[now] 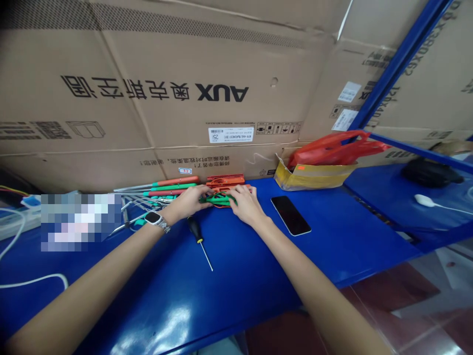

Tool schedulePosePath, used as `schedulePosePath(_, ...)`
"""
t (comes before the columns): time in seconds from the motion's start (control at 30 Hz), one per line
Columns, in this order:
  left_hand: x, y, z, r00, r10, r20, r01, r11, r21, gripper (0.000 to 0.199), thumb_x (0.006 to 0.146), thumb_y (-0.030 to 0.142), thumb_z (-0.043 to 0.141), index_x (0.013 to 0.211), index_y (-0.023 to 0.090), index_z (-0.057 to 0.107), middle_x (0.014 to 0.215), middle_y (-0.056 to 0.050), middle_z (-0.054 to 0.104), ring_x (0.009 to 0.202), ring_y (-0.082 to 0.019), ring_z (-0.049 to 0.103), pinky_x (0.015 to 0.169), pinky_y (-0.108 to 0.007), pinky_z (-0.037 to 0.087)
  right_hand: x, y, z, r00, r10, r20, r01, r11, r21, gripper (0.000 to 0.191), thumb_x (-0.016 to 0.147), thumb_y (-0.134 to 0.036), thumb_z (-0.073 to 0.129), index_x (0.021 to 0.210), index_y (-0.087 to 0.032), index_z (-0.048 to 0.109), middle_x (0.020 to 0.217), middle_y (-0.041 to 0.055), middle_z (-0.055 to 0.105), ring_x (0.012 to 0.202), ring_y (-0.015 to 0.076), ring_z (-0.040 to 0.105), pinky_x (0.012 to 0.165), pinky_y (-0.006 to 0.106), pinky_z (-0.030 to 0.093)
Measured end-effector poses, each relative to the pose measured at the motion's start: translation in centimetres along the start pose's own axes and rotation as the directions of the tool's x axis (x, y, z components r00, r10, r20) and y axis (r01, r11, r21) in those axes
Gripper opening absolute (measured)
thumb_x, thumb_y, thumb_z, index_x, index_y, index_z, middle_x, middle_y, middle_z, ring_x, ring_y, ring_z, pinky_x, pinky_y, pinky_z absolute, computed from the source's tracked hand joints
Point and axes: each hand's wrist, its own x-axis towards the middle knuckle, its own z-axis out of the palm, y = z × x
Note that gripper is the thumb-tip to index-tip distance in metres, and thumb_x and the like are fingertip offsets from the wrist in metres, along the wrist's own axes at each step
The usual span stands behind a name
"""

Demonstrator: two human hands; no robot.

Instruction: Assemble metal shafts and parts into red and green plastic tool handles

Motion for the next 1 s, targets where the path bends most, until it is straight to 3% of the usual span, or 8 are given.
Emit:
schedulePosePath(0.17, -0.1, -0.7, -0.2, 1.0, 0.007, -0.018, -0.008, 0.999, -0.041, 0.024, 0.078, 0.023, 0.074, 0.101, 0.019, 0.07, 0.096, -0.006, 0.073, 0.087, -0.023, 0.069, 0.08, -0.034, 0.056, 0.2, 0.2, -0.6, 0.997, -0.063, 0.042, 0.062, 0.998, 0.027, 0.034, 0.087, -0.015, 0.057, 0.119, -0.021, 0.066, 0.121, 0.009, 0.066, 0.112, 0.0238, 0.059, 0.096, 0.041, 0.032)
schedulePosePath(0.37, -0.7, -0.9, -0.7, 0.999, 0.021, -0.047, -0.024, 0.998, -0.064, 0.022, 0.08, 0.023, 0.071, 0.102, 0.019, 0.071, 0.098, -0.006, 0.07, 0.091, -0.024, 0.068, 0.085, -0.036, 0.054, 0.3, 0.5, -1.0, 0.993, -0.045, 0.106, 0.046, 0.999, -0.004, 0.038, 0.083, -0.019, 0.063, 0.121, -0.02, 0.065, 0.118, 0.0098, 0.07, 0.111, 0.0264, 0.059, 0.094, 0.042, 0.033)
schedulePosePath(0.53, -1.3, -1.3, -0.5, 0.997, -0.008, -0.075, 0.001, 0.996, -0.091, 0.027, 0.082, 0.024, 0.069, 0.108, 0.017, 0.067, 0.101, -0.008, 0.071, 0.091, -0.024, 0.068, 0.083, -0.037, 0.055, 0.5, 0.4, -1.5, 0.993, -0.112, 0.047, 0.107, 0.99, 0.093, 0.031, 0.091, -0.019, 0.058, 0.12, -0.019, 0.067, 0.115, 0.0085, 0.072, 0.105, 0.0229, 0.065, 0.092, 0.038, 0.038)
schedulePosePath(0.73, -2.0, -1.9, -0.7, 0.992, -0.053, -0.112, 0.036, 0.988, -0.151, 0.036, 0.081, 0.024, 0.072, 0.115, 0.019, 0.064, 0.101, -0.006, 0.072, 0.09, -0.023, 0.069, 0.081, -0.036, 0.056, 0.1, -0.1, -1.4, 0.998, -0.005, -0.063, 0.024, 0.95, 0.312, 0.029, 0.095, -0.022, 0.05, 0.115, -0.023, 0.071, 0.113, 0.0061, 0.075, 0.104, 0.022, 0.068, 0.092, 0.036, 0.047)
schedulePosePath(0.83, -2.4, -2.0, -1.2, 0.991, -0.04, -0.126, 0.026, 0.993, -0.112, 0.034, 0.081, 0.025, 0.073, 0.113, 0.018, 0.068, 0.107, -0.009, 0.07, 0.095, -0.025, 0.069, 0.087, -0.038, 0.055, -0.2, -0.3, -0.4, 0.991, 0.111, -0.078, -0.063, 0.886, 0.46, 0.027, 0.092, -0.027, 0.052, 0.11, -0.021, 0.072, 0.105, 0.0059, 0.076, 0.092, 0.0222, 0.07, 0.085, 0.036, 0.052)
schedulePosePath(1.0, -3.7, -1.9, -3.2, 0.994, 0.014, -0.112, -0.025, 0.995, -0.099, 0.03, 0.088, 0.031, 0.065, 0.115, 0.019, 0.07, 0.117, -0.01, 0.072, 0.106, -0.028, 0.068, 0.094, -0.042, 0.053, -0.1, -1.4, 0.7, 0.967, 0.255, 0.021, -0.182, 0.629, 0.756, 0.032, 0.086, -0.043, 0.06, 0.104, -0.019, 0.071, 0.091, 0.0042, 0.074, 0.058, 0.0153, 0.064, 0.064, 0.033, 0.054)
